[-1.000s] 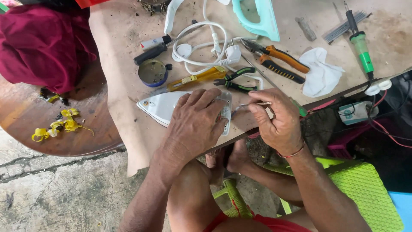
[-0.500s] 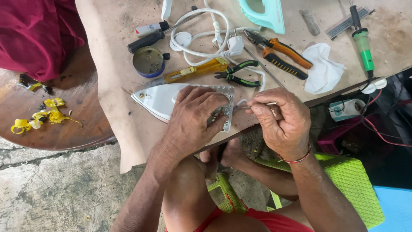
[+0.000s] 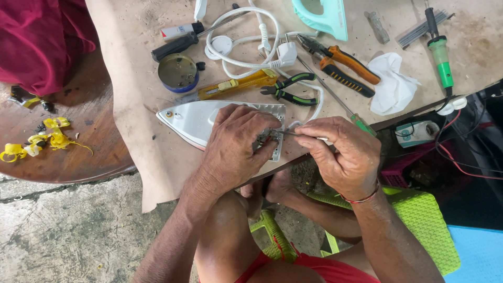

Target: Reconnecting the power cord to the internal terminal block of an electric iron.

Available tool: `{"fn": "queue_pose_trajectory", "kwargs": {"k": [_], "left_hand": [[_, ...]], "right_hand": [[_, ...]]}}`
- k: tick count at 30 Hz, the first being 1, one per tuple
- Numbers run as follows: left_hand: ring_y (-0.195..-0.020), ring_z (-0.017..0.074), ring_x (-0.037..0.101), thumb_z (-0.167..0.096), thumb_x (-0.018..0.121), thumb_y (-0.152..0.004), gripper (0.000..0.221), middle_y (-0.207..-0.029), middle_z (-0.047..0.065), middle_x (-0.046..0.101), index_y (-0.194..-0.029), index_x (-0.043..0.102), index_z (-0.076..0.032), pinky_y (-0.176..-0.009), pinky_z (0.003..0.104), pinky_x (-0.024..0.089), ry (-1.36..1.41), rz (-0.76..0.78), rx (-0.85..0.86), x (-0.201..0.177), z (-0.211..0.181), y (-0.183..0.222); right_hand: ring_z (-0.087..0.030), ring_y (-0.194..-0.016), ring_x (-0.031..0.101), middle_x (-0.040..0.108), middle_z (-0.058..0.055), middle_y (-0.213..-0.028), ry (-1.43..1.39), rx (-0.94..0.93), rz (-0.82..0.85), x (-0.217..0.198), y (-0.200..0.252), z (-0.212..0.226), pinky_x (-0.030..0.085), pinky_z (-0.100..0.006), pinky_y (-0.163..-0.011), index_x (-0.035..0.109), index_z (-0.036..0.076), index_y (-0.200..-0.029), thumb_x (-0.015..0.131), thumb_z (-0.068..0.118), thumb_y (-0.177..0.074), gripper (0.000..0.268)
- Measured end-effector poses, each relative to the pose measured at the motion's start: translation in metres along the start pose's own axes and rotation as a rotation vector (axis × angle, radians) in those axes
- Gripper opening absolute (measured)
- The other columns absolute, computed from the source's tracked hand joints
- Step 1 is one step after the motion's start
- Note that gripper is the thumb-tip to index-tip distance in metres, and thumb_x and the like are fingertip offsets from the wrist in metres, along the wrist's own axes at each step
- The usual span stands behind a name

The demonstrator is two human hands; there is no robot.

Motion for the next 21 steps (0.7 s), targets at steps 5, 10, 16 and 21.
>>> {"fn": "queue_pose_trajectory", "kwargs": {"k": [5, 10, 16, 21], "left_hand": [[-0.1, 0.0313, 0.071, -0.009, 0.08, -0.082, 0.03, -0.099, 0.007, 0.074, -0.109, 0.068, -0.014, -0.1, 0.05, 0.044, -0.01, -0.011, -0.006, 0.0014, 0.0011, -0.0007], [-0.099, 0.0309, 0.071, -0.011, 0.08, -0.082, 0.027, -0.097, 0.008, 0.074, -0.107, 0.069, -0.012, -0.099, 0.05, 0.044, -0.015, -0.026, -0.012, 0.0021, 0.0017, -0.0014], [-0.1, 0.0297, 0.071, -0.011, 0.081, -0.081, 0.028, -0.095, 0.007, 0.073, -0.107, 0.068, -0.013, -0.099, 0.05, 0.044, -0.029, -0.03, -0.024, 0.0035, 0.0022, -0.0006], [-0.099, 0.0299, 0.071, -0.012, 0.081, -0.081, 0.027, -0.094, 0.007, 0.073, -0.106, 0.069, -0.013, -0.099, 0.05, 0.045, -0.029, -0.027, -0.037, 0.0037, 0.0021, -0.0006]], "right_hand": [[-0.037, -0.087, 0.077, 0.074, -0.024, -0.092, -0.004, 0.015, 0.032, 0.0025, -0.0014, 0.0012, 0.062, -0.041, -0.075, 0.074, -0.01, -0.098, 0.076, -0.005, -0.091, 0.009], [-0.035, -0.088, 0.077, 0.075, -0.023, -0.093, -0.012, -0.001, 0.035, 0.0011, 0.0009, -0.0009, 0.061, -0.04, -0.077, 0.074, -0.01, -0.099, 0.075, -0.005, -0.092, 0.009], [-0.033, -0.085, 0.077, 0.076, -0.024, -0.092, -0.016, -0.061, 0.045, 0.0027, -0.0012, -0.0004, 0.062, -0.039, -0.075, 0.074, -0.01, -0.099, 0.073, -0.004, -0.092, 0.009], [-0.035, -0.085, 0.078, 0.075, -0.025, -0.092, -0.034, -0.042, 0.09, 0.0052, -0.0051, 0.0007, 0.063, -0.041, -0.074, 0.074, -0.01, -0.101, 0.074, -0.006, -0.091, 0.011]]}}
Point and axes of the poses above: each hand's wrist, its own y-axis away from the middle knuckle, its own x-axis out of the palm, z = x × y, the point moved 5 cm from there along -y, towards the middle knuckle
